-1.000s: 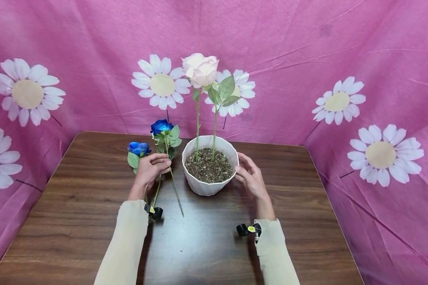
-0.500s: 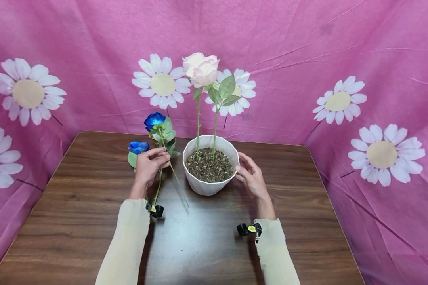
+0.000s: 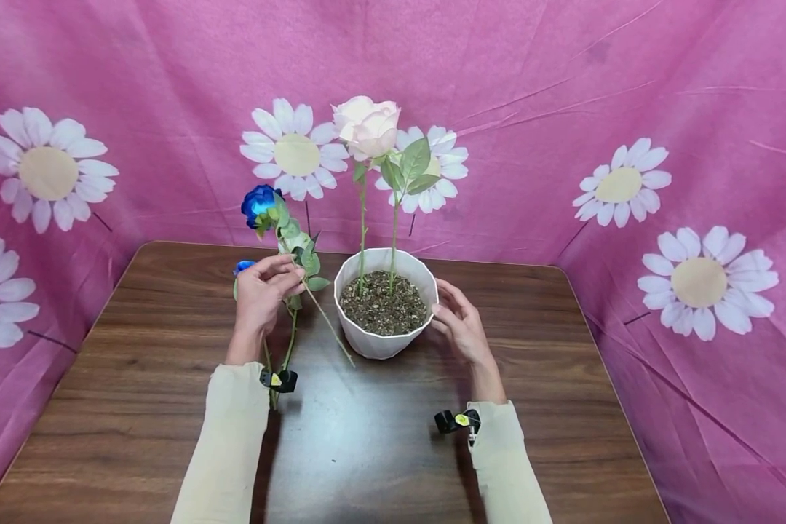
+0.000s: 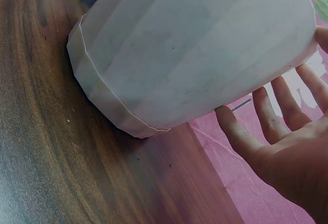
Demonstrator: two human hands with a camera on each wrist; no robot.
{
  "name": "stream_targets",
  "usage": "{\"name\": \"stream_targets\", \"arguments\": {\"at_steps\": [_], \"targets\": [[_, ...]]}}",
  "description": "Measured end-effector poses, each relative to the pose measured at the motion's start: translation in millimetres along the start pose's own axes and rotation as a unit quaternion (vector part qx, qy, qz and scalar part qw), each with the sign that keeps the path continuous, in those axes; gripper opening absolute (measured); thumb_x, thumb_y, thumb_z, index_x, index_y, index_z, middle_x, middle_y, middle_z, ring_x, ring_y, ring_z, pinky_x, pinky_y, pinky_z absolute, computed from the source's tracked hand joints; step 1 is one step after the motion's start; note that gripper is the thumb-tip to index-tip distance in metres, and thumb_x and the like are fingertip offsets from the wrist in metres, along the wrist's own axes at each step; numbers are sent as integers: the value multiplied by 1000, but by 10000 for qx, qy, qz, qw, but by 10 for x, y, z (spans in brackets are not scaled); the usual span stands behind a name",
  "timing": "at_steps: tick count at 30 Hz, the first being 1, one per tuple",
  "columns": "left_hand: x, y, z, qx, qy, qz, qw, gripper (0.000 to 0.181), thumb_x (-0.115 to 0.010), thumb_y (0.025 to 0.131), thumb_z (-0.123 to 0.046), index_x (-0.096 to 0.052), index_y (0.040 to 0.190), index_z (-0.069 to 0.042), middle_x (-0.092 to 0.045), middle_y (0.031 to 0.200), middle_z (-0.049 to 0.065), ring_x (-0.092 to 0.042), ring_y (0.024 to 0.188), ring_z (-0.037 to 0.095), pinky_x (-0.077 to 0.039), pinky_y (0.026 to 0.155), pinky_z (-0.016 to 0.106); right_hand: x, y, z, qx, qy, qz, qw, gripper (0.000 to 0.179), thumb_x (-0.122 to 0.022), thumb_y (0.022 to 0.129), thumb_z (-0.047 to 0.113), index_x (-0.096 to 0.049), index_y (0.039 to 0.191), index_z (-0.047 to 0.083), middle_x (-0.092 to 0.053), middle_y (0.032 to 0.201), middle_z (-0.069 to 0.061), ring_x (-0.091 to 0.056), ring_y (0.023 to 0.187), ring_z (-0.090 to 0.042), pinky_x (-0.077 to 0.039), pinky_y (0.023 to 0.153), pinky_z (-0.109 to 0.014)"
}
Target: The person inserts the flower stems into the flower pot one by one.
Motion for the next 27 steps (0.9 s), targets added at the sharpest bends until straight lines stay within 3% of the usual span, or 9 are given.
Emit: {"name": "stream_targets", "arguments": {"at_steps": [7,11,17,27], "targets": [[-112,30,-166,-69,-195,105,9997,28,-68,81,25,-68,98,3,-68,74,5,-70,63,12,-62,63,28,4,-10,9,15,32,-37,10000,57,-53,96,-3,-35,150,-7,-45,142,-25,-56,116,-26,-58,84,-31],[-148,44,-218,-69,-364,-60,9993,27,-67,82,24,-69,100,4,-68,74,5,-70,64,13,-62,62,29,4,-10,-2,-12,61,-28,10000,57,-53,96,-4,-35,150,-7,-43,143,-26,-57,115,-24,-58,84,-31],[-245,61,-351,-303,-377,-207,9986,28,-68,82,22,-70,105,6,-69,75,4,-73,70,14,-62,64,30,3,-7,-12,-22,114,-58,9999,57,-53,96,-5,-35,150,-8,-42,146,-27,-58,115,-21,-58,83,-29],[-461,36,-524,-627,-469,-289,9965,32,-67,82,24,-70,109,8,-71,74,3,-72,66,13,-61,60,27,-8,-14,-10,-7,109,-32,9999,57,-52,96,-6,-34,150,-8,-38,147,-32,-59,113,-21,-58,81,-26]]}}
Point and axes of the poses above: each hand's wrist, its own y-axis towards the middle knuckle, its own x-axis out of the back of the hand, z = x × y, the point moved 7 cm from there along y, towards the middle knuckle
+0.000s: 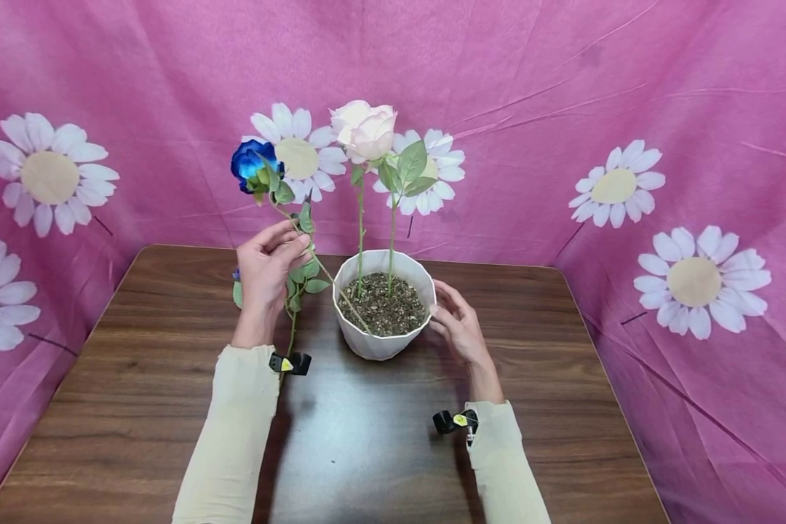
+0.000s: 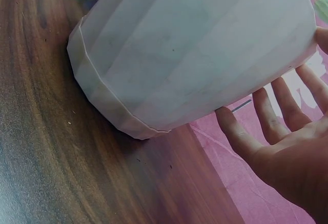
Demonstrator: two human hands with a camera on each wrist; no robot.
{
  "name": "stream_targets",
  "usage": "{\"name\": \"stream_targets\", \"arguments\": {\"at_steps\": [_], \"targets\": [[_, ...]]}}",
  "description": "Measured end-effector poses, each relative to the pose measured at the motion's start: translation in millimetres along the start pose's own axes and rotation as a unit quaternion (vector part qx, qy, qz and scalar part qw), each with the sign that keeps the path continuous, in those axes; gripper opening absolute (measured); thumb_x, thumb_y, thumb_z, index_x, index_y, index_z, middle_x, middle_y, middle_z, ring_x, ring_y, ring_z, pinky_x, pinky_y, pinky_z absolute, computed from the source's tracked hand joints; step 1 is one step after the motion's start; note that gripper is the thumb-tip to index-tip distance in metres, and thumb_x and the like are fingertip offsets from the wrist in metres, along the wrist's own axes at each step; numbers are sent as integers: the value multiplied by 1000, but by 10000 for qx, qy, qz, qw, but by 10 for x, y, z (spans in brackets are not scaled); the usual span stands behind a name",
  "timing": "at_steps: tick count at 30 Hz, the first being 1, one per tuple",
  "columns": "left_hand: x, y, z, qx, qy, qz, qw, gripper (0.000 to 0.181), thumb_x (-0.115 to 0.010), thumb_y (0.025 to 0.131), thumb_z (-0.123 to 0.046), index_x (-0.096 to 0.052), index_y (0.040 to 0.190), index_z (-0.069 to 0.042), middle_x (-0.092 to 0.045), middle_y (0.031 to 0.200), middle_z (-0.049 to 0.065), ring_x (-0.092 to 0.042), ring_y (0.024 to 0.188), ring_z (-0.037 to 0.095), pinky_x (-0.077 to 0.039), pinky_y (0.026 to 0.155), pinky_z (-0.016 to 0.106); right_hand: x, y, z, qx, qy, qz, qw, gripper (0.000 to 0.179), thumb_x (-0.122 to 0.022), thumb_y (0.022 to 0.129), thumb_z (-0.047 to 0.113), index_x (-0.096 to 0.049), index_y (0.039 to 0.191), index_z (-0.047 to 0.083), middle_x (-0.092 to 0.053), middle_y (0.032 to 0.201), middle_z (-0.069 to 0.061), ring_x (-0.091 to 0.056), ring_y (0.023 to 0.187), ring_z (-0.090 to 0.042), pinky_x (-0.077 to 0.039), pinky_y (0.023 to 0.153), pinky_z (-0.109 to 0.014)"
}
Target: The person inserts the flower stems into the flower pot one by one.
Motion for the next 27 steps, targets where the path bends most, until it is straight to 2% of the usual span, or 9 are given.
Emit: {"name": "stream_targets", "arguments": {"at_steps": [6,12,15,18,22,24,27], "targets": [[-127,-13,-20,-268,140,46,9995,35,-68,83,23,-65,117,17,-72,75,2,-70,64,10,-60,59,25,2,-1,-17,12,-4,-22,10000,57,-51,96,-4,-35,151,-7,-36,148,-33,-57,114,-22,-58,79,-25],[-248,-33,-47,-662,140,198,9975,33,-68,82,23,-65,114,20,-72,75,2,-70,63,11,-61,58,26,-10,-6,5,-13,2,-40,10000,57,-52,96,-6,-35,150,-8,-36,148,-33,-58,113,-22,-57,81,-25],[-280,-46,-52,-795,291,226,9962,32,-70,81,22,-66,113,20,-72,74,1,-70,63,10,-60,58,25,-11,-7,13,-24,-4,-48,10000,57,-52,96,-7,-34,150,-8,-35,148,-34,-58,112,-21,-57,81,-25],[-298,-53,-54,-928,656,234,9932,31,-71,81,20,-67,111,19,-72,74,-3,-69,65,8,-60,59,25,-9,-10,14,-32,-8,-58,10000,57,-51,96,-7,-34,150,-8,-37,147,-32,-58,112,-21,-57,81,-25],[-319,-62,-64,-1072,1365,188,9846,30,-75,81,14,-70,111,15,-71,76,-8,-67,69,4,-59,61,21,-4,-9,11,-24,-15,-85,10000,57,-52,96,-6,-35,150,-8,-41,146,-28,-58,112,-21,-57,81,-26],[-329,-66,-69,-1131,1674,157,9793,30,-77,81,10,-72,111,11,-73,79,-3,-67,70,3,-58,62,18,-1,-7,6,-30,-27,-92,9999,57,-52,96,-5,-36,150,-7,-41,145,-28,-58,112,-21,-57,82,-26],[-357,-68,-82,-1296,2008,162,9709,29,-77,82,8,-74,110,9,-75,85,11,-66,70,0,-55,63,15,4,-1,-6,-47,-40,-73,10000,56,-52,96,-6,-35,150,-8,-40,146,-29,-58,112,-21,-57,82,-26]]}}
Point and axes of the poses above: each hand's wrist, its own y-axis towards the middle knuckle, its own x-axis out of the back of the hand, z = x × y, the point moved 7 cm from there along y, towards the middle knuckle
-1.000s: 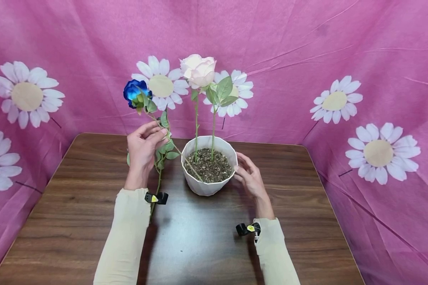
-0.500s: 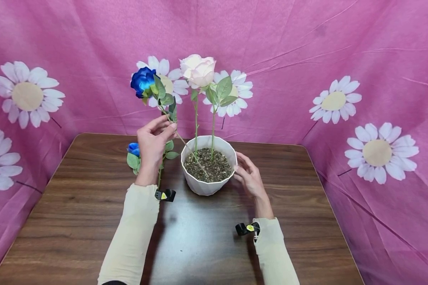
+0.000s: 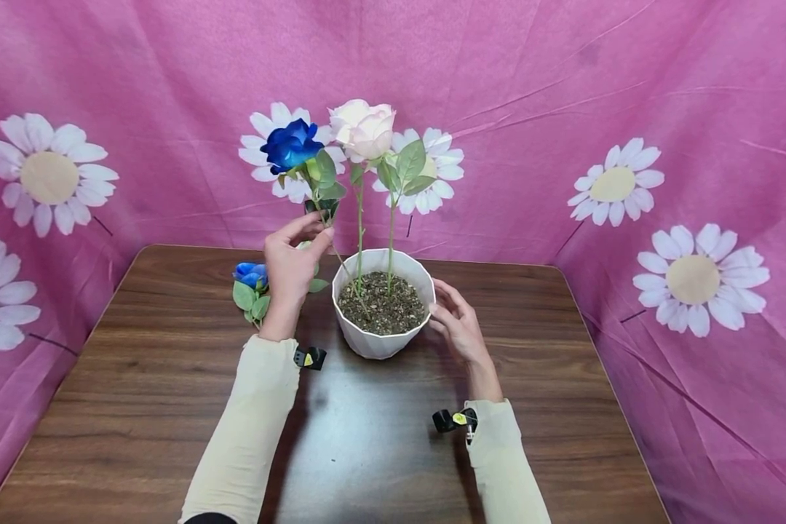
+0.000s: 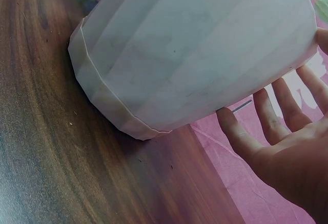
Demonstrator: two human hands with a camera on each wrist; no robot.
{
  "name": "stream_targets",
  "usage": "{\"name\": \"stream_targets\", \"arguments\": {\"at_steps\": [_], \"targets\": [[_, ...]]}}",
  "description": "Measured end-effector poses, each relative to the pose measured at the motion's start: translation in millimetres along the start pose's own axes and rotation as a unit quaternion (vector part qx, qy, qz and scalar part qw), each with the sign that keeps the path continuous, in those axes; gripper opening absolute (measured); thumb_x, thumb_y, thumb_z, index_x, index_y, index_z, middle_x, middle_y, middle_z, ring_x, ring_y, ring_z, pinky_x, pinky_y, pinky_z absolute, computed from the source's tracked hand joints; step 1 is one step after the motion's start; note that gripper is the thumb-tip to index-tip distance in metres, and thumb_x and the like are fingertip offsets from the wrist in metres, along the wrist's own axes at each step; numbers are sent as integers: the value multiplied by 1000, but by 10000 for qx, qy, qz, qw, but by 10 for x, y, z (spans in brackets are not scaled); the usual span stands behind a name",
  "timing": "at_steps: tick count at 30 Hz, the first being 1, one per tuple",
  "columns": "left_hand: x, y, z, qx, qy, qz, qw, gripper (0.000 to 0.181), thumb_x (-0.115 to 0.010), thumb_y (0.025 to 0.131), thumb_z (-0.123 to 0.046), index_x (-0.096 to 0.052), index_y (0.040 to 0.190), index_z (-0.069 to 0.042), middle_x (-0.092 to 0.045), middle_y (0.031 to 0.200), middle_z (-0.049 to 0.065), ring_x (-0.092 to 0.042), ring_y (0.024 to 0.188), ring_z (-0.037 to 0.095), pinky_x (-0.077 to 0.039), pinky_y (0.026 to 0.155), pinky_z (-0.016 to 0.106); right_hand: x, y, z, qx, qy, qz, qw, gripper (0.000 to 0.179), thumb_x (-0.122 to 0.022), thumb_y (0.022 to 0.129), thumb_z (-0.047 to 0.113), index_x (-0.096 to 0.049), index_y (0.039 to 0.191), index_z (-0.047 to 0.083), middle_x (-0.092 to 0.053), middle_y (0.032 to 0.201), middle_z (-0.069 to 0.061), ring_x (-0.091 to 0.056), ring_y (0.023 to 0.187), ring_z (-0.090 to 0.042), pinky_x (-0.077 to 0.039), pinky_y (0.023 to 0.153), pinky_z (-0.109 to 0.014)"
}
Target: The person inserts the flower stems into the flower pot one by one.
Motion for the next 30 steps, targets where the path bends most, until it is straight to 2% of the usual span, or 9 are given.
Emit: {"name": "stream_targets", "arguments": {"at_steps": [2,4,8,11,20,24,30], "targets": [[-28,3,-27,-149,146,63,9998,28,-77,82,7,-74,109,9,-75,90,20,-66,70,-1,-54,64,14,2,0,-2,-5,-2,7,10000,56,-52,96,-7,-35,150,-8,-39,146,-30,-58,112,-21,-57,81,-25],[-63,9,-64,-351,307,156,9988,26,-77,82,6,-74,108,8,-74,92,24,-65,73,-3,-52,65,13,1,1,4,14,3,13,10000,56,-52,96,-7,-35,150,-8,-40,146,-30,-58,111,-22,-57,81,-25],[-133,22,-96,-653,580,334,9956,23,-77,83,4,-76,105,5,-74,94,22,-64,77,-6,-47,64,14,1,5,24,68,-4,11,10000,57,-53,96,-5,-36,150,-7,-42,145,-28,-58,112,-22,-57,81,-26],[-179,13,-84,-740,715,451,9937,22,-77,83,3,-77,104,4,-75,93,20,-64,78,-5,-47,63,14,1,7,25,68,9,24,10000,57,-53,96,-4,-36,151,-6,-42,146,-27,-58,112,-22,-58,81,-26],[-341,-83,28,-800,991,981,9870,15,-76,85,0,-77,100,2,-75,89,16,-69,79,19,-52,70,16,6,9,3,52,34,46,10000,57,-52,96,-6,-35,150,-7,-41,145,-29,-58,113,-23,-58,82,-26],[-383,-99,39,-791,1039,1021,9862,12,-76,85,-2,-77,97,1,-76,89,15,-70,80,24,-54,72,19,4,6,-1,40,62,49,10000,57,-51,96,-8,-35,150,-8,-41,145,-29,-58,113,-22,-58,83,-27],[-398,-100,96,-579,944,955,9892,11,-78,85,-4,-77,94,2,-75,89,16,-69,80,23,-53,74,18,2,7,-3,80,72,54,9999,57,-51,96,-6,-35,151,-7,-44,143,-25,-59,112,-21,-58,83,-28]]}}
Point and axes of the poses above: each hand's wrist, its own y-axis towards the middle knuckle, its own x-axis out of the back of the hand, z = x × y, the point moved 7 cm from there along y, towards the middle knuckle
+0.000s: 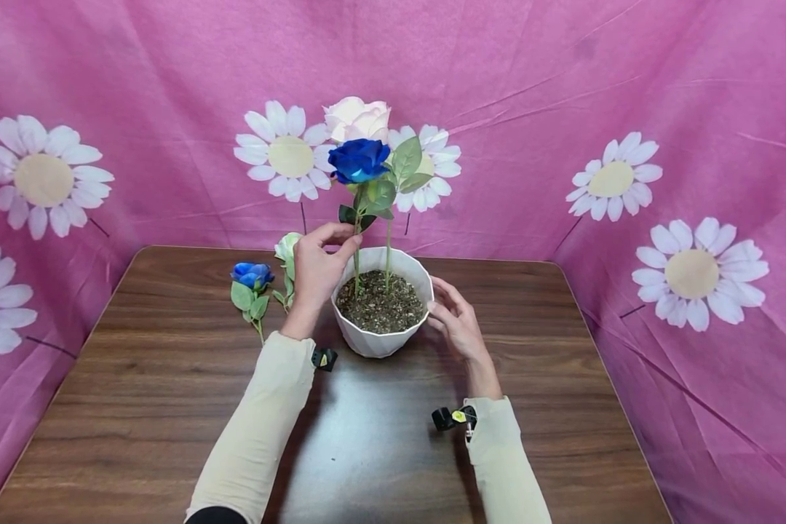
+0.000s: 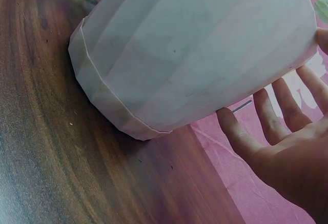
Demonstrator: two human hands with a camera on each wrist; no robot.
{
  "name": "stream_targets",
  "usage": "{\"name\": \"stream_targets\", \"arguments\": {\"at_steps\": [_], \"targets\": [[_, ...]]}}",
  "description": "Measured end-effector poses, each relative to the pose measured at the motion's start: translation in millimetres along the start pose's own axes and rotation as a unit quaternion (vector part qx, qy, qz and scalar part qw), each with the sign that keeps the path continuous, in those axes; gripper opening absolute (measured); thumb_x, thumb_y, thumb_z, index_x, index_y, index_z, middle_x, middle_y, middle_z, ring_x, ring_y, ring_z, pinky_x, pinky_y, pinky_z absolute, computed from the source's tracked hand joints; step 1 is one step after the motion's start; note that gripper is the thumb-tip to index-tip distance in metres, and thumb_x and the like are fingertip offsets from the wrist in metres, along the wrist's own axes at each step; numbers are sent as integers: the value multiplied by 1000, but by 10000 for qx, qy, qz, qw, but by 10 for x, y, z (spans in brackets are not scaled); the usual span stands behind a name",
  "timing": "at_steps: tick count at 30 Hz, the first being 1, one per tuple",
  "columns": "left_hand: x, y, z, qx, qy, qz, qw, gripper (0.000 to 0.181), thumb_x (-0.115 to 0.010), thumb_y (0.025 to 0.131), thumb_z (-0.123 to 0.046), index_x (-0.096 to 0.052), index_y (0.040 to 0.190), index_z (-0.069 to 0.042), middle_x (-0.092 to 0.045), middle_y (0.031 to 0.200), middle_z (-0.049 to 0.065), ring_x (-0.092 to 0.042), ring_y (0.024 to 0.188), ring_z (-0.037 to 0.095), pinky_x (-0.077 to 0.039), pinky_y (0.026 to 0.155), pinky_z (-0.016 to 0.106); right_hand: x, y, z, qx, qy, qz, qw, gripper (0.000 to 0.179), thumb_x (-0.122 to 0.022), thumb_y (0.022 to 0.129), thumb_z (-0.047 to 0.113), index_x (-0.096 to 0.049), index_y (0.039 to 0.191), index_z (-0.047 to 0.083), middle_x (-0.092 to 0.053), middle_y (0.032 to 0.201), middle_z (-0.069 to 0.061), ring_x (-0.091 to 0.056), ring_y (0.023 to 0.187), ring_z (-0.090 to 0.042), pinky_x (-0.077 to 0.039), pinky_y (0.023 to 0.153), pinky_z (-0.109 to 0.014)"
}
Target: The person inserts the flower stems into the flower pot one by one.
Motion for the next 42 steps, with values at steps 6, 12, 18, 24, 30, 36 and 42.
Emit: {"name": "stream_targets", "arguments": {"at_steps": [6,12,18,24,30,36,42], "targets": [[1,-23,17,-159,148,37,9998,10,-78,86,-4,-76,94,2,-74,87,15,-68,81,25,-51,70,18,-5,9,1,17,-36,36,10000,56,-50,97,-7,-34,151,-8,-43,144,-25,-59,112,-20,-58,83,-28],[-13,-93,53,-427,343,133,9984,7,-77,88,-3,-72,90,2,-73,86,14,-69,81,27,-54,67,19,-7,0,-25,-72,-98,25,9999,56,-51,97,-6,-36,151,-7,-43,144,-25,-59,109,-18,-58,81,-26],[-19,-147,105,-484,418,88,9979,8,-76,87,1,-69,89,3,-73,86,15,-70,81,28,-61,70,34,-24,-32,-32,-105,-129,7,9999,56,-52,97,-5,-37,150,-6,-46,141,-22,-59,109,-18,-58,80,-25],[-95,-179,132,-455,490,196,9976,9,-76,87,2,-68,91,3,-72,86,16,-68,74,26,-55,68,28,11,-53,-8,-70,-116,-89,9999,56,-53,96,-5,-38,150,-6,-44,143,-27,-58,111,-22,-58,80,-25],[-141,-189,88,-918,608,207,9937,10,-76,86,4,-66,88,2,-70,86,16,-68,78,28,-57,70,38,4,-24,-4,-28,-76,7,10000,57,-54,96,-5,-37,150,-7,-40,146,-31,-58,112,-20,-57,81,-24],[-175,-222,129,-1187,758,327,9895,11,-75,87,5,-65,87,1,-70,86,15,-68,78,27,-56,66,40,2,-16,-18,-55,-59,-46,10000,56,-52,97,-6,-37,150,-6,-41,145,-29,-59,111,-18,-58,80,-24],[-159,-223,107,-1324,854,348,9869,13,-75,85,6,-64,86,0,-69,84,13,-68,77,27,-56,64,41,-14,-15,10,-17,-57,22,10000,57,-52,96,-5,-35,150,-8,-38,146,-32,-58,111,-20,-57,80,-24]]}}
Point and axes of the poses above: each hand's wrist, its own y-axis towards the middle knuckle, its own x-axis out of the back of the hand, z = x × y, the point moved 7 cm from there along y, towards the middle knuckle
